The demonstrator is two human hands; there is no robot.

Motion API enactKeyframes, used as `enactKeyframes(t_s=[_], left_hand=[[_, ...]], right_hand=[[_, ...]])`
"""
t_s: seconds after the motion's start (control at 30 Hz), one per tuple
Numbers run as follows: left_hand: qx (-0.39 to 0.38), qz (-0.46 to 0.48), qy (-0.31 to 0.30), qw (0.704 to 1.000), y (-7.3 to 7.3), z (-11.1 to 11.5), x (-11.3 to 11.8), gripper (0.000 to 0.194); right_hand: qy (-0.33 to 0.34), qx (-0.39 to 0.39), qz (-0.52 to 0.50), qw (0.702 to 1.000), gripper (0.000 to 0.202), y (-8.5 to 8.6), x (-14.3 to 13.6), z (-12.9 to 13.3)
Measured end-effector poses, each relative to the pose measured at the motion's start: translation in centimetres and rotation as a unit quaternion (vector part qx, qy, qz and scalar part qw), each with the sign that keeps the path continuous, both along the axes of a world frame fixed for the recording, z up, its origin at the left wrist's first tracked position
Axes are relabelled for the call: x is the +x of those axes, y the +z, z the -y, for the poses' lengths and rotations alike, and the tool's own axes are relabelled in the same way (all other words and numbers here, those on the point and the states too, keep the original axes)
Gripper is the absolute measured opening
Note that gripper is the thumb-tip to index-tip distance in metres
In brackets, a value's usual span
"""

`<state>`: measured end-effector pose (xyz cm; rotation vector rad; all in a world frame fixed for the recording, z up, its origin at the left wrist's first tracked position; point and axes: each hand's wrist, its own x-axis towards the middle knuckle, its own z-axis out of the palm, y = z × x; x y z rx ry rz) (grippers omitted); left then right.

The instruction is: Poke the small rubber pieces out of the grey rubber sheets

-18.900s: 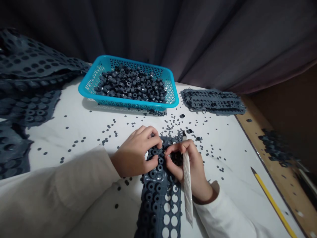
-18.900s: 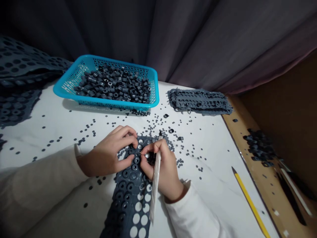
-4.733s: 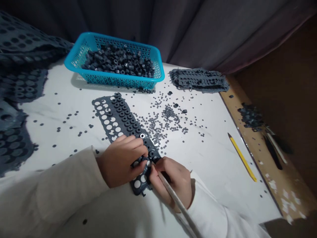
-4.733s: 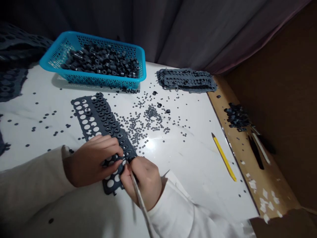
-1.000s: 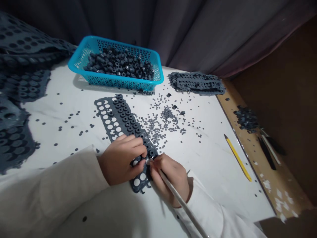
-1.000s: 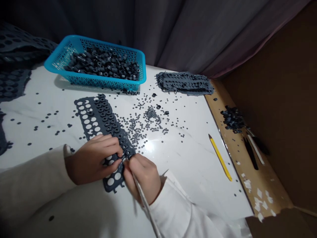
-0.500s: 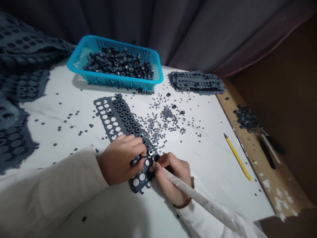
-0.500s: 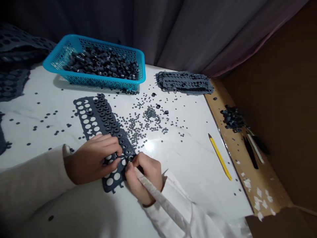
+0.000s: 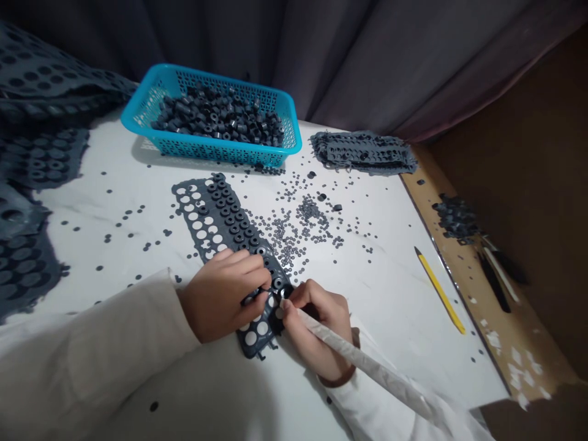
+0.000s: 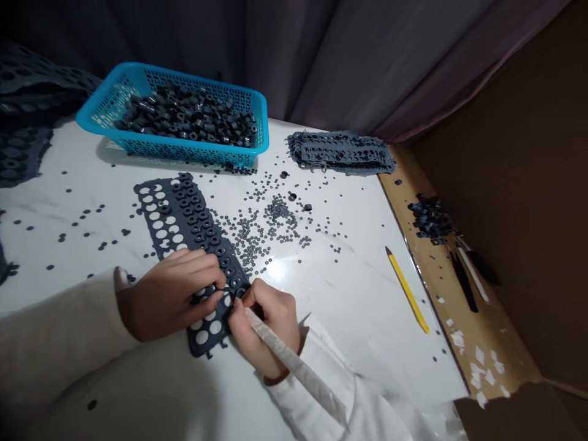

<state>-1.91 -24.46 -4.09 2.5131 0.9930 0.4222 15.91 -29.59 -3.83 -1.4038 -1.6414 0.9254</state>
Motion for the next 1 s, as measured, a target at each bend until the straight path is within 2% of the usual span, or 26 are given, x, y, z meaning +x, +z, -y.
enactKeyframes(t_s=[0.23, 1.0], left_hand=[[0.011, -0.005, -0.003, 1.000, 0.12, 0.01, 0.01, 0.016], [0.037, 0.013, -0.008, 0.999, 0.03, 0.00, 0.15, 0.021]], right_hand=[[-0.013, -0.036, -0.005, 0.999, 0.021, 0.35, -0.24, -0.39], [-0.017, -0.052, -0.008, 0.998, 0.020, 0.32, -0.36, -0.44]])
